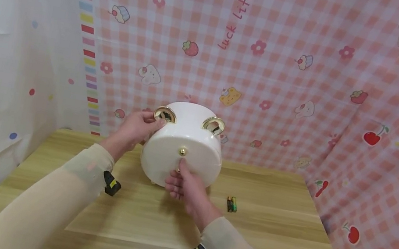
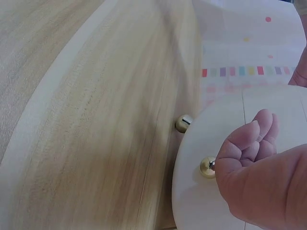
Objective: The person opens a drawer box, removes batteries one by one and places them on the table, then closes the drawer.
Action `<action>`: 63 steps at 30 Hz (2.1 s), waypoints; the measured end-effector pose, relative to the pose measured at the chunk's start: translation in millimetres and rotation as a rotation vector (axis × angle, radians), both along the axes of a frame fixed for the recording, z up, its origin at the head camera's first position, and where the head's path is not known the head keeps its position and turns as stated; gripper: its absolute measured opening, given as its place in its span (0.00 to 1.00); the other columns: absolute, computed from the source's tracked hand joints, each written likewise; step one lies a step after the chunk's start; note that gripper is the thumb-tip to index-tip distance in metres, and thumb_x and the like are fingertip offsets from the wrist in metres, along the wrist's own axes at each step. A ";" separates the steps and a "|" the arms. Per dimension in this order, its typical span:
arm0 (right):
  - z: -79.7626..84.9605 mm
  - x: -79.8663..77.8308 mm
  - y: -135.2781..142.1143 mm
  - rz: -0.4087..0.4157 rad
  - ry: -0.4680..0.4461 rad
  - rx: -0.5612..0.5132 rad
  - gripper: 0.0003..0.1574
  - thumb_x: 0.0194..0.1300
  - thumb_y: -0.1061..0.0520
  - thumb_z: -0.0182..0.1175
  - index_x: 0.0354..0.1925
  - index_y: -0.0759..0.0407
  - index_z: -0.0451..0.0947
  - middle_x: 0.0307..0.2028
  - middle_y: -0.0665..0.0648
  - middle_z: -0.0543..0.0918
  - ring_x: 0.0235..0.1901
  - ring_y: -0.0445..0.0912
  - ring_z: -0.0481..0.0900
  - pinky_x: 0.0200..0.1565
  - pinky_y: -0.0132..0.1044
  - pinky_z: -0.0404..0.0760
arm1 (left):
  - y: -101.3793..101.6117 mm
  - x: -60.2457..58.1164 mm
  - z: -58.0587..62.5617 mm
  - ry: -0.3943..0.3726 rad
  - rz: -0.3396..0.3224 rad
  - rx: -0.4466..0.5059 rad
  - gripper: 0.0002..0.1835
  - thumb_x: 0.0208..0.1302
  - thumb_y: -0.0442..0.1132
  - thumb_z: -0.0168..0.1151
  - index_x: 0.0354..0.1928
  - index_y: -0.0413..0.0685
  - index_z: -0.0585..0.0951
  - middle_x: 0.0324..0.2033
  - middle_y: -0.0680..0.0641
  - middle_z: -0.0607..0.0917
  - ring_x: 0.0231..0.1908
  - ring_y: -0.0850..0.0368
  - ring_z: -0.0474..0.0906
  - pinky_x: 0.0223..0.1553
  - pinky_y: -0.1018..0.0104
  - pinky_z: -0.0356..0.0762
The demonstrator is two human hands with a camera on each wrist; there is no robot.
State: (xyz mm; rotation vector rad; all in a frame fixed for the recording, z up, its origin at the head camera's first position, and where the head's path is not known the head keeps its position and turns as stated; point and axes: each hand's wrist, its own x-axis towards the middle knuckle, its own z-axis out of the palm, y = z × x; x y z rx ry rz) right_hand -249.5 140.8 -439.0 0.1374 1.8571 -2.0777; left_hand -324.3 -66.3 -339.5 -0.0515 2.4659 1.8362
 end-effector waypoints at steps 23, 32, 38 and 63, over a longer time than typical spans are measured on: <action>-2.3 7.3 -3.4 -0.100 -0.010 -0.059 0.28 0.85 0.41 0.50 0.52 0.64 0.80 0.39 0.54 0.88 0.36 0.43 0.87 0.39 0.33 0.86 | -1.0 0.3 -3.4 0.029 0.004 0.011 0.28 0.74 0.51 0.69 0.70 0.47 0.81 0.61 0.38 0.87 0.39 0.57 0.83 0.32 0.71 0.82; -0.3 10.2 -3.7 -0.117 -0.030 -0.069 0.25 0.83 0.43 0.53 0.52 0.64 0.82 0.43 0.57 0.90 0.40 0.46 0.89 0.44 0.37 0.90 | 1.0 -0.7 -3.2 0.042 0.022 0.007 0.28 0.74 0.51 0.70 0.70 0.46 0.81 0.62 0.39 0.87 0.48 0.52 0.86 0.40 0.68 0.87; -1.2 13.4 -3.3 -0.092 -0.034 -0.066 0.27 0.83 0.43 0.53 0.54 0.66 0.81 0.45 0.58 0.90 0.42 0.48 0.90 0.47 0.41 0.91 | 0.4 0.4 -2.4 0.026 0.020 -0.004 0.28 0.75 0.50 0.68 0.71 0.46 0.80 0.65 0.38 0.85 0.57 0.46 0.85 0.53 0.60 0.88; -3.2 23.7 3.1 -0.055 -0.016 -0.055 0.29 0.84 0.41 0.52 0.56 0.65 0.81 0.51 0.62 0.90 0.46 0.48 0.89 0.52 0.41 0.90 | -0.4 0.0 7.4 0.113 -0.015 -0.176 0.30 0.74 0.51 0.67 0.70 0.41 0.79 0.66 0.37 0.84 0.58 0.46 0.82 0.57 0.54 0.86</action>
